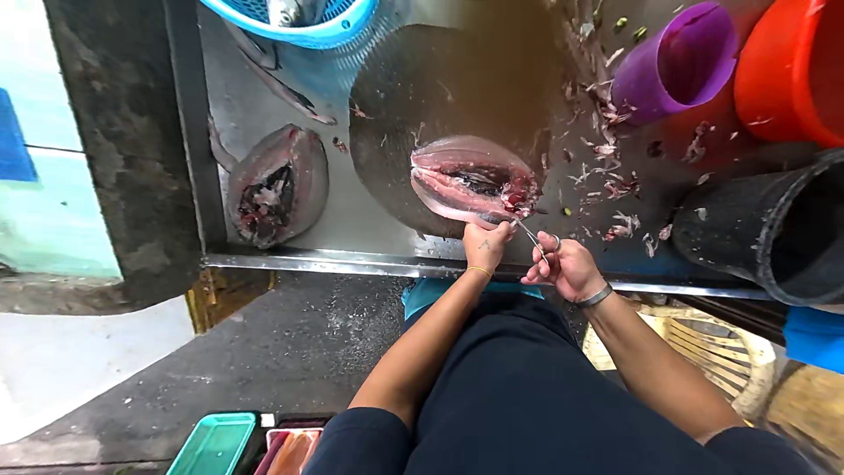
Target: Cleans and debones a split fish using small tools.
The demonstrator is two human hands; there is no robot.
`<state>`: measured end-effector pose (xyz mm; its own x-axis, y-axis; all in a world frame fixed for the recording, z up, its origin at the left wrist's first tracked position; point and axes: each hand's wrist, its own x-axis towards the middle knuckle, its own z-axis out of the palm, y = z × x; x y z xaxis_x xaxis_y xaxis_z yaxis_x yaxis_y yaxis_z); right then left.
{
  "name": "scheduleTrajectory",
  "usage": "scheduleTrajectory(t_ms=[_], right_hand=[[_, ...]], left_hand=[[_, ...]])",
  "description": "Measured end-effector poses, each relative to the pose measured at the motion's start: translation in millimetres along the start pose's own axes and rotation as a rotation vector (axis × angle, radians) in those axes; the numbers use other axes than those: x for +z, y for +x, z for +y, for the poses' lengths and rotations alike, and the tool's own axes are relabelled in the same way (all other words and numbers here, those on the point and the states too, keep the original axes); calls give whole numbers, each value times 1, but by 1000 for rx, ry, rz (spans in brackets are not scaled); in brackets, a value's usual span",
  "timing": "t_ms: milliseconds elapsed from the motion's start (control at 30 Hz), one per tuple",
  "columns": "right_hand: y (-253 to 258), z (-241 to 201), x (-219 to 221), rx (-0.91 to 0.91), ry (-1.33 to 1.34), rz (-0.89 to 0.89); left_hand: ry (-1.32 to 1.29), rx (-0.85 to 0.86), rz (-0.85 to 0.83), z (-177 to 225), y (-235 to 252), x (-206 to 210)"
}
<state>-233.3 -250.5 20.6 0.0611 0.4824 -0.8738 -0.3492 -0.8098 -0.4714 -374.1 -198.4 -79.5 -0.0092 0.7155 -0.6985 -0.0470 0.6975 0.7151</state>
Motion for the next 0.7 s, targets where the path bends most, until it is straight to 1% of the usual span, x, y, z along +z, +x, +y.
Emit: scheduleTrajectory(t_ms=[67,167,200,233,267,333,400,433,467,500,533,567,600,700], right_hand=[[-5,-3,1,-29,-24,-11],[0,-3,-2,157,40,-155],[3,-1,-2,194,60,-143],[5,0,0,178,61,-95],[4,0,1,124,39,-40],[-6,-3,3,-74,-114,23],[-22,-12,-3,-361,-354,-11],[-29,-20,-7,-471,-399,-62],[-33,-26,-11,-495,-337,-124],[-34,-30,-13,-407,-185,-184],[-32,-28,-14,-276,-70,-197],[-29,-25,-13,-163,-28,-172],[-22,-23,-11,-91,-20,-163],[-6,-7,-7,95,8,-248]], left_hand=[[-13,-5,4,1,0,0],[-6,-16,11,1,-1,1],[17,-26,16,1,-1,2],[40,-30,22,1,0,2],[59,-29,32,1,1,3],[83,-35,51,3,0,3],[94,-38,54,4,-1,3],[92,-36,54,5,0,4],[78,-37,52,6,0,5],[59,-42,47,7,-1,5],[38,-51,32,7,-3,5],[12,-55,19,7,-5,6],[-23,-49,5,8,-4,7],[-52,-40,2,4,-3,5]])
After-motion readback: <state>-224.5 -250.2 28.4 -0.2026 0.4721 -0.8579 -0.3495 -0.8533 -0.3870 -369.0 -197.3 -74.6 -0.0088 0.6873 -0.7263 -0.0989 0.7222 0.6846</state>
